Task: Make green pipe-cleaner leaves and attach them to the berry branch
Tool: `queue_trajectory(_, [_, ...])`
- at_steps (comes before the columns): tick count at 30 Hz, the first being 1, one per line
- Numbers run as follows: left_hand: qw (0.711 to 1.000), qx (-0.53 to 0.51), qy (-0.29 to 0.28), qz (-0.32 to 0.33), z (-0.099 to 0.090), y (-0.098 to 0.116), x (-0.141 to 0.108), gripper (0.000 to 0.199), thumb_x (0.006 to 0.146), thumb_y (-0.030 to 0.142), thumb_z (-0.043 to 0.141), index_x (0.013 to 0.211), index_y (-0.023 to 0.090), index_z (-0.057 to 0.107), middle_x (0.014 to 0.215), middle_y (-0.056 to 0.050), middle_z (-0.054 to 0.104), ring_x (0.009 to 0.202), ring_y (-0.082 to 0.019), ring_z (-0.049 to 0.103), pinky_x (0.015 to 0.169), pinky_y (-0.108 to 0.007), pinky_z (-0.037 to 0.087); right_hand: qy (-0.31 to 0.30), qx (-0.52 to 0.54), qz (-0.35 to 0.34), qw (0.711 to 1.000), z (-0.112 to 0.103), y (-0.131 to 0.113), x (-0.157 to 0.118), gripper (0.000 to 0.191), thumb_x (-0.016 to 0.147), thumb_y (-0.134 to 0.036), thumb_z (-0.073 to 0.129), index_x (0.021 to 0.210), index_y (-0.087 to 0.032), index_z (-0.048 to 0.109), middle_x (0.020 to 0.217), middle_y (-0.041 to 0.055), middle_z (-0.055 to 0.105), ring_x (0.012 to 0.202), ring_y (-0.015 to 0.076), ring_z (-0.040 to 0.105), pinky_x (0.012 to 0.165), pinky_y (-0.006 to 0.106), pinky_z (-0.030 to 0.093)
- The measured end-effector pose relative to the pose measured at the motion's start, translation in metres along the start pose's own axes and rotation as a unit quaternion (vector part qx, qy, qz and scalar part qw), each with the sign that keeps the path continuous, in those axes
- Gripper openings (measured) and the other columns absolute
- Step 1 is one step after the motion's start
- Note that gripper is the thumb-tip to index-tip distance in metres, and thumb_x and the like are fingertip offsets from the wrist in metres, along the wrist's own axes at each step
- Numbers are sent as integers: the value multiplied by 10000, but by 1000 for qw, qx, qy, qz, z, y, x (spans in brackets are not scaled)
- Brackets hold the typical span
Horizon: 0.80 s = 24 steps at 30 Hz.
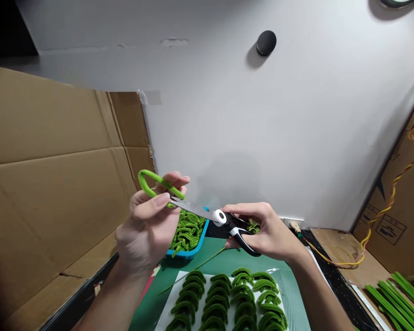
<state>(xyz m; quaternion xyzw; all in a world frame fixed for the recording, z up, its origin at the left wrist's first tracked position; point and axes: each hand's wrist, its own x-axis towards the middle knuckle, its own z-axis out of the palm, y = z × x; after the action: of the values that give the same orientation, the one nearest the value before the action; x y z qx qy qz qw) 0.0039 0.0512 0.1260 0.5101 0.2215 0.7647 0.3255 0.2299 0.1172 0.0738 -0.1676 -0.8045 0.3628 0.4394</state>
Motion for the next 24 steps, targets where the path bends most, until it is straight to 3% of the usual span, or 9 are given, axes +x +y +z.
queue_trajectory(3, [999,-28,-22,-18,0,1,1,141,790,264,775,652,235,788,936,-73,693,968,-229,668,783,-329,563,-10,-4,11,1000,1,-1,1,518,796,-287,917,1299,-238,805,886,28,759,787,184,671,733,317,598])
queue_trajectory(9, [990,-98,-91,-30,-4,-2,8,242,885,338,809,695,195,764,893,-55,548,867,-171,539,790,-280,496,-36,29,-7,999,2,2,1,458,768,-316,939,1207,-227,840,838,9,702,724,153,579,651,281,526])
queue_trajectory(13, [985,-77,-151,-12,-4,-6,11,227,937,365,792,791,190,786,928,-56,544,849,-159,511,768,-269,444,-16,47,-17,999,1,3,0,549,758,-288,952,1287,-255,810,884,15,743,761,162,630,701,285,551])
queue_trajectory(24, [979,34,-198,23,-9,-18,10,291,1037,443,653,880,199,664,982,-57,551,789,-160,445,717,-308,363,-8,-128,-46,991,-22,-9,-4,491,902,-187,800,1372,-319,749,990,17,764,800,158,632,710,286,504])
